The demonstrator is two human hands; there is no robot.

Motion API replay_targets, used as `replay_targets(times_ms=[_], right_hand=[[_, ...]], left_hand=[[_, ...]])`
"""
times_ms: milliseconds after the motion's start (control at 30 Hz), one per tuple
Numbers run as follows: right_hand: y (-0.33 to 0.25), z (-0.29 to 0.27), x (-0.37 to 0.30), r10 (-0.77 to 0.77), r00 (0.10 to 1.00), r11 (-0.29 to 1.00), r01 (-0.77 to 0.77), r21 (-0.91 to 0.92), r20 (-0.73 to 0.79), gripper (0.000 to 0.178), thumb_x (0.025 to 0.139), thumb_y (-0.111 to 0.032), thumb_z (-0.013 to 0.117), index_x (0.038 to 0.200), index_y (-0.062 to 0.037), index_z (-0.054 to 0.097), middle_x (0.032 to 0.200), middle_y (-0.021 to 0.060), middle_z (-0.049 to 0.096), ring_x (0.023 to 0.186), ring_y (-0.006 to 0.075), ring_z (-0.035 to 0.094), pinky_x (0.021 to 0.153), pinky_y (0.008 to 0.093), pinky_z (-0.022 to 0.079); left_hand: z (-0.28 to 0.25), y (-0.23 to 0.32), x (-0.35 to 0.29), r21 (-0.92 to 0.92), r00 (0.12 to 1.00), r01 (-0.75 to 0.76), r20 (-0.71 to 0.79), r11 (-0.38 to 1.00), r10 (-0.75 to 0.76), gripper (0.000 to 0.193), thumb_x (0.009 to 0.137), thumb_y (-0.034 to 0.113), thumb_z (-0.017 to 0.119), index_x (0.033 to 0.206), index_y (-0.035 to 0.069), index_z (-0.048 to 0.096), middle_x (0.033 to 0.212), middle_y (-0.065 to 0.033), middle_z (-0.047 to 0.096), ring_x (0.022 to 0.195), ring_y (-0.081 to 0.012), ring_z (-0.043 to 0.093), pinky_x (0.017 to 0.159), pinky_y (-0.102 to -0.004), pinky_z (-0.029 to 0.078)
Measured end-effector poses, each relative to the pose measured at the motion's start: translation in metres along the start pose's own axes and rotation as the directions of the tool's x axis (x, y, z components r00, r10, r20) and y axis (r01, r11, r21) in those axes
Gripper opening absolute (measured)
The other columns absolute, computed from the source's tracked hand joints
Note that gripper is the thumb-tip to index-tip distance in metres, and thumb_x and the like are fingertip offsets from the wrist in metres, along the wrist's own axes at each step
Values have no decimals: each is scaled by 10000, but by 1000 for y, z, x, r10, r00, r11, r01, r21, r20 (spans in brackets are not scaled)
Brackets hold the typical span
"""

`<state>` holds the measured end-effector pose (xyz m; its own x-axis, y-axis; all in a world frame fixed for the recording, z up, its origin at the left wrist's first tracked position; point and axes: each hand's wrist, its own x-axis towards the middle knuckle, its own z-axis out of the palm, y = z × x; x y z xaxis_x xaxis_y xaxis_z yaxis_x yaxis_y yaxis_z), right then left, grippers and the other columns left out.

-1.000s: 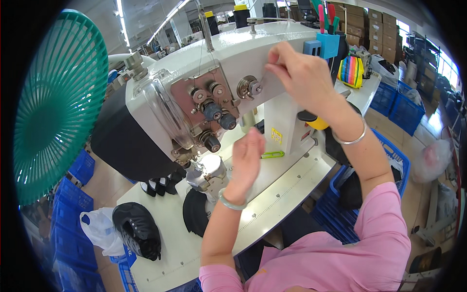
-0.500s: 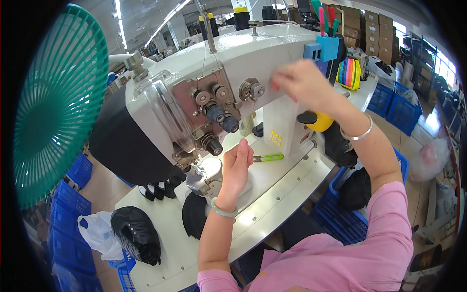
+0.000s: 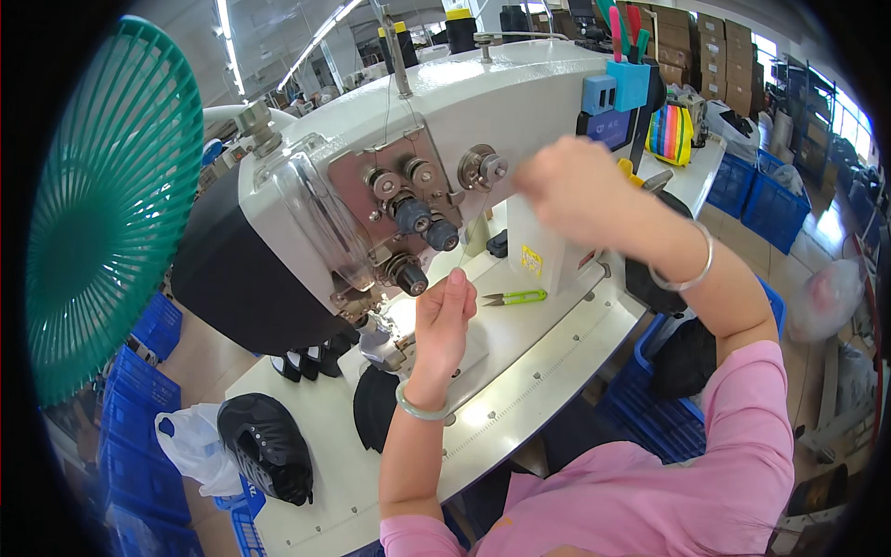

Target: The recorder is using a heavy-duty industrial sewing machine to stitch together black shoe components.

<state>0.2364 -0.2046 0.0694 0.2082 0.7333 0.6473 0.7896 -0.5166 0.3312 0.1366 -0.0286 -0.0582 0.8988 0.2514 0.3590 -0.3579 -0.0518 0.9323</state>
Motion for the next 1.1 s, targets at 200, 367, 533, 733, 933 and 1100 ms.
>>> replay_targets(times_ms=[200,367,533,733,933,1100], right_hand=[[-28,-10,7,86,996,973,-81,217,-15,115,737,-83,592,739,6,664,716,201,662,706,354,678,617,435,534],[-5,3,-4,176,984,977,-174,128,-11,123,822,-146,666,901,-54,643,645,169,625,598,335,633,546,431,496],[-12,24,4,-110,923,988,143,65,-369,436,709,-90,769,1088,-105,552,682,42,625,561,239,626,483,321,479],[-13,30,-7,-106,872,933,253,255,-477,454,705,-71,768,1112,-86,567,745,26,639,543,204,619,482,313,485],[-64,217,-109,34,999,988,-28,151,-39,342,820,-108,590,1157,-51,566,874,71,652,782,247,677,687,385,546],[-64,275,-136,108,993,976,-114,185,46,270,797,-82,575,1052,-1,611,854,110,667,769,272,678,692,380,551]], left_hand=[[-7,3,-7,51,1000,-18,-16,999,19,506,1032,398,438,645,74,473,590,51,403,548,-44,304,501,-228,238],[-30,17,-38,109,999,-42,18,993,40,478,1046,323,419,646,64,448,600,42,390,561,-56,300,512,-231,245],[-33,25,-52,112,999,-26,24,993,24,481,1044,316,431,641,53,446,598,36,393,558,-62,300,517,-233,248],[-32,26,-56,144,996,-82,50,986,76,494,1044,312,429,630,43,447,587,28,400,558,-65,304,518,-242,259],[-27,25,-53,94,997,-58,53,994,54,490,1048,300,419,625,53,436,581,27,398,553,-69,309,514,-240,262],[-21,26,-53,82,997,-22,76,996,16,489,1051,298,406,628,53,431,582,22,413,555,-66,327,520,-232,272]])
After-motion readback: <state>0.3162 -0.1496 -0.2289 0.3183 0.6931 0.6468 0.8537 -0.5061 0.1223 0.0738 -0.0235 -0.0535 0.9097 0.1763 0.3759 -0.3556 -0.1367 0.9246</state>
